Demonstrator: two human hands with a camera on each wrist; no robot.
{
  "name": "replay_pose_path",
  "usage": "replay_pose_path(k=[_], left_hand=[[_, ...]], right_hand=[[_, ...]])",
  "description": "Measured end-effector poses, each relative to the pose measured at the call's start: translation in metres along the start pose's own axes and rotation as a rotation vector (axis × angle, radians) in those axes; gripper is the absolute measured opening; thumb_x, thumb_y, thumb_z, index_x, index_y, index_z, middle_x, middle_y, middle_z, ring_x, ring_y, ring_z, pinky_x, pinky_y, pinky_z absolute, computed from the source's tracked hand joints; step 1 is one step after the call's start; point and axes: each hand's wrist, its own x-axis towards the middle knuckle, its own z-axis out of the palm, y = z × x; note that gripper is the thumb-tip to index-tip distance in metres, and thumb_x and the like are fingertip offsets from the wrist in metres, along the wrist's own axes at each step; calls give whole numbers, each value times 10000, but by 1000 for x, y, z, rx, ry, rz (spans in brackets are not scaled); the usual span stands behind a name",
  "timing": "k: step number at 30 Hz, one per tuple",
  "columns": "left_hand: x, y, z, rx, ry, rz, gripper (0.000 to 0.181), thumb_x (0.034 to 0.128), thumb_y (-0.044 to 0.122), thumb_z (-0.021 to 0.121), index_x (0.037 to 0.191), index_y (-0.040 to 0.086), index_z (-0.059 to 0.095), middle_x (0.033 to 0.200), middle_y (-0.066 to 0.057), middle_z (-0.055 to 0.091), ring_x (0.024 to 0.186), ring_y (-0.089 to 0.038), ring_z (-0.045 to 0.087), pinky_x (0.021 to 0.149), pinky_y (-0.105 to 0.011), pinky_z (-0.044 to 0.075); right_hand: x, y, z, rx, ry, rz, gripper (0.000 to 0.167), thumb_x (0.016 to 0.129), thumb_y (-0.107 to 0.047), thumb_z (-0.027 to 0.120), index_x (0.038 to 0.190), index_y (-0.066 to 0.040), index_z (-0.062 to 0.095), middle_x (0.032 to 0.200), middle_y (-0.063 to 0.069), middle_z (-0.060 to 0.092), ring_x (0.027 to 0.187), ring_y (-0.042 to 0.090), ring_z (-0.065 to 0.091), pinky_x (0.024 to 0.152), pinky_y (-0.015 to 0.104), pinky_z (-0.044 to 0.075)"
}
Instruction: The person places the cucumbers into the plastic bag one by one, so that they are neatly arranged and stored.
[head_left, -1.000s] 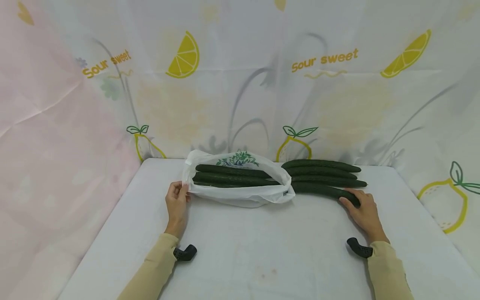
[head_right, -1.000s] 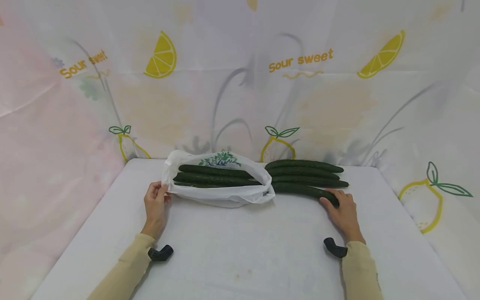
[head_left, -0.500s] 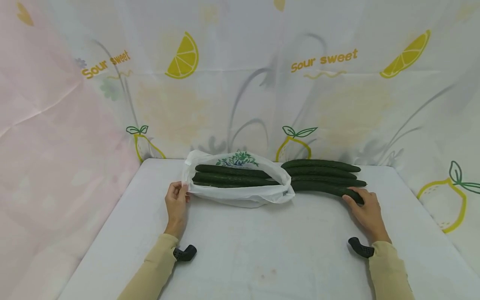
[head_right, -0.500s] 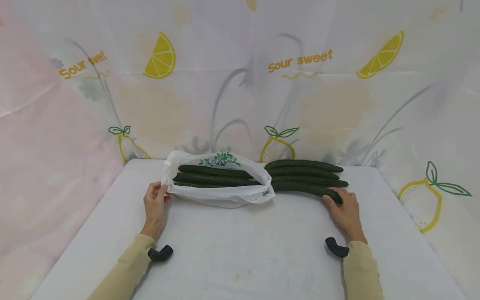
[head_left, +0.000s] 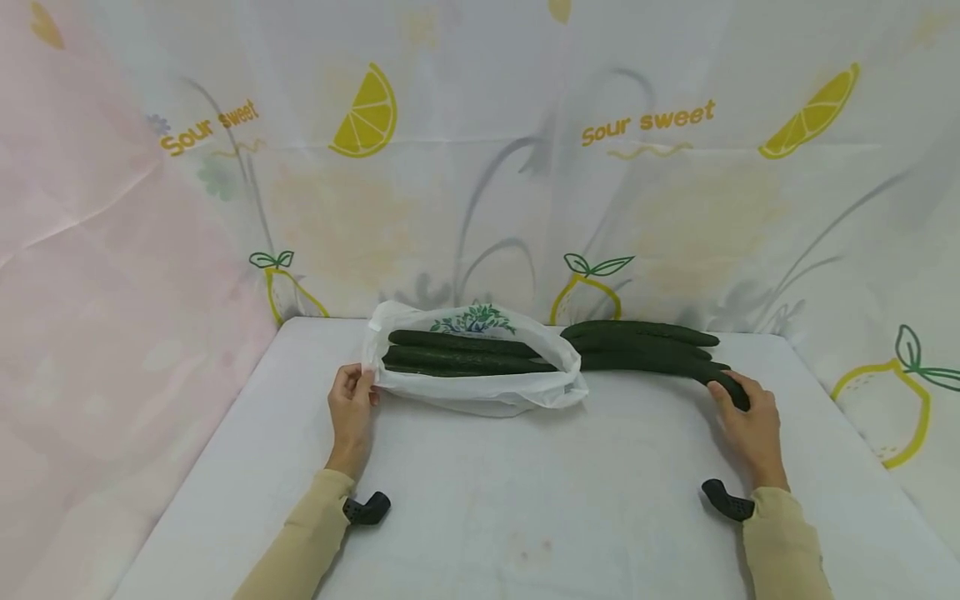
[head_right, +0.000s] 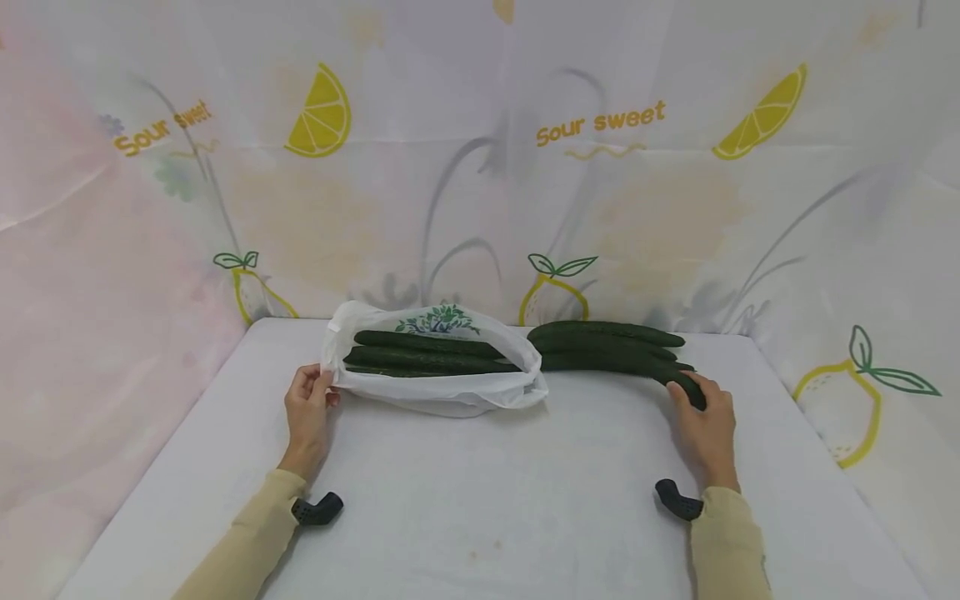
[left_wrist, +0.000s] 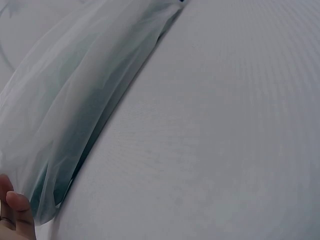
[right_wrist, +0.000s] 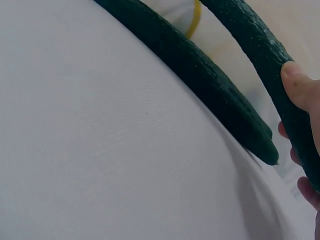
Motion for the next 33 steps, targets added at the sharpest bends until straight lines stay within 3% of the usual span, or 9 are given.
replay_pose_path(k=[5,13,21,24,28,33], left_hand=[[2,-4,-2,8,8,23,115,959,127,528,1018,29,542,794,49,551,674,-121,508,557,-173,432],[4,-2,-3,-12,5,28,98,951,113,538,1005,32,544,780,56,552,658,-90,508,548,-177,433],[3,-5,-2,-22,-6,-3,152,950,108,538,1040,-14,531,773,79,554,652,-77,509,552,-180,435],[4,-7,0,-28,-7,7,162,950,108,539,1049,-20,531,779,77,558,656,-78,513,553,-179,438],[4,-8,1,-30,4,7,147,950,106,538,1041,-9,535,774,71,553,654,-76,512,547,-175,437],[3,-7,1,-34,-4,7,151,952,115,536,1041,-6,533,775,71,549,660,-72,506,551,-172,433]], right_hand=[[-1,-7,-4,22,30,76,486,940,-346,552,1320,-44,512,1232,243,507,1047,353,413,831,450,299],[3,-17,-5,51,102,124,459,922,-354,574,1283,-71,554,1207,191,537,998,275,430,823,347,312],[2,-24,-11,76,107,191,497,917,-394,572,1302,-82,542,1290,225,529,1172,360,452,969,430,330],[4,-29,-12,83,117,203,497,906,-424,581,1298,-118,558,1330,170,543,1211,281,473,1006,337,347],[6,-35,-12,87,118,220,487,886,-446,605,1279,-159,583,1342,117,556,1180,173,499,943,189,347],[6,-44,-11,69,134,184,458,875,-430,628,1251,-168,610,1307,136,581,1157,208,531,896,177,355]])
